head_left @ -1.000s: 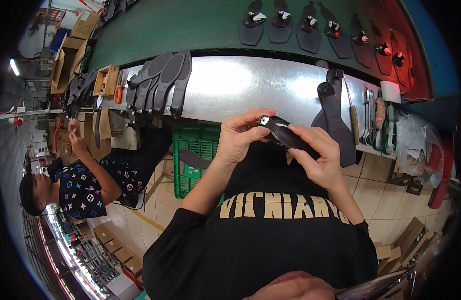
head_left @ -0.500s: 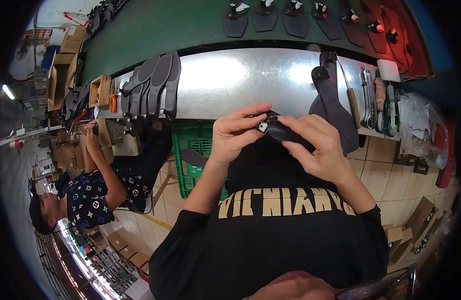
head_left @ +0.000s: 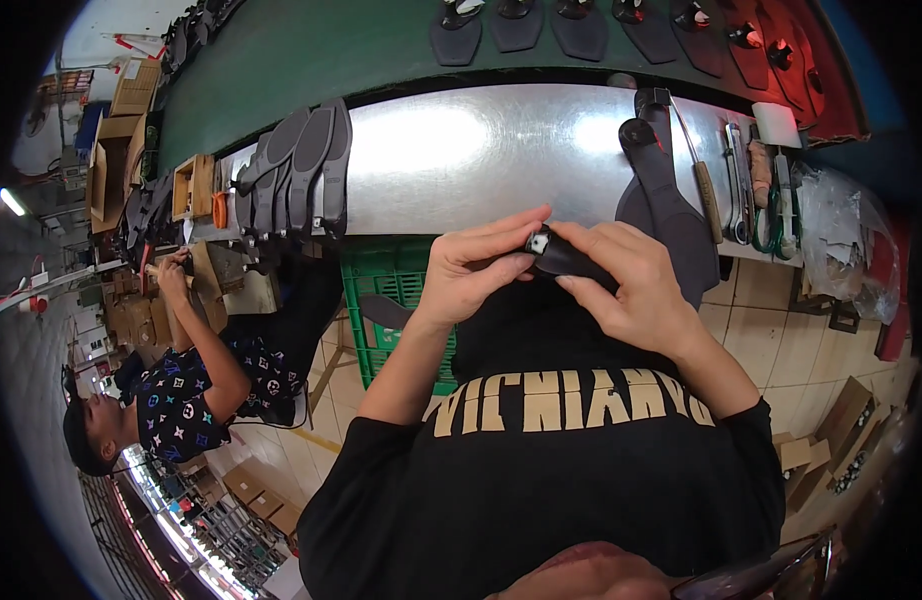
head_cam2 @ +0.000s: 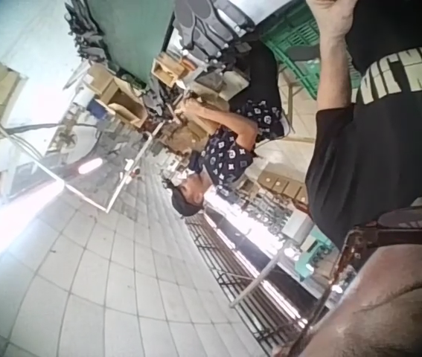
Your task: The person is assembling components of sandals at a factory workbench.
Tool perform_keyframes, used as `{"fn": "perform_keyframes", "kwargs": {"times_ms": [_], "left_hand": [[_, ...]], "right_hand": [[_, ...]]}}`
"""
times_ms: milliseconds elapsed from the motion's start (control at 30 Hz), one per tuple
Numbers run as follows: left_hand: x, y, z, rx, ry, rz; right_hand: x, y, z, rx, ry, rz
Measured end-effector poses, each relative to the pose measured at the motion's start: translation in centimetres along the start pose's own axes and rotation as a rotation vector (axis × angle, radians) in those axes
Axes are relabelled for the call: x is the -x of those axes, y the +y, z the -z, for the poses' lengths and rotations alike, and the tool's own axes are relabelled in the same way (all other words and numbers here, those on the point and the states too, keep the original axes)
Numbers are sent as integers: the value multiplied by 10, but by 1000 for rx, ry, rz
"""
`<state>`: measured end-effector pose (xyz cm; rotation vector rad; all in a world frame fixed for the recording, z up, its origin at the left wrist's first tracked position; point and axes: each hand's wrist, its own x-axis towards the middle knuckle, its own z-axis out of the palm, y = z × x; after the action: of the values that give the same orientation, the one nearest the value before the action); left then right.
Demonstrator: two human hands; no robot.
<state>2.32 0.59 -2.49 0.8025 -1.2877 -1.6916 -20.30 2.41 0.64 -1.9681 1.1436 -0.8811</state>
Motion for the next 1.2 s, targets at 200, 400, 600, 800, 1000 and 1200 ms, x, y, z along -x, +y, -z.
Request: {"fn": "perform_keyframes", "kwargs": {"times_ms": [200,400,600,800,1000,1200], "left_hand": [[3,-7,-9,30,136,145],[7,-7,-12,89,218,195],[8,-13,-14,53,281,212],[6,-12,-20,12,313,175],[0,-8,-6,158,259,345],[-9,1,-10,284,236,444]], "right_hand": [[6,18,-15,-381,-14,-209],[-1,14,-9,-137,-39,-71],[1,16,-9,-106,-87,-9],[4,17,-16,-78,-29,-22],[11,18,-28,64,146,106],[8,21,-25,6,156,110]]}}
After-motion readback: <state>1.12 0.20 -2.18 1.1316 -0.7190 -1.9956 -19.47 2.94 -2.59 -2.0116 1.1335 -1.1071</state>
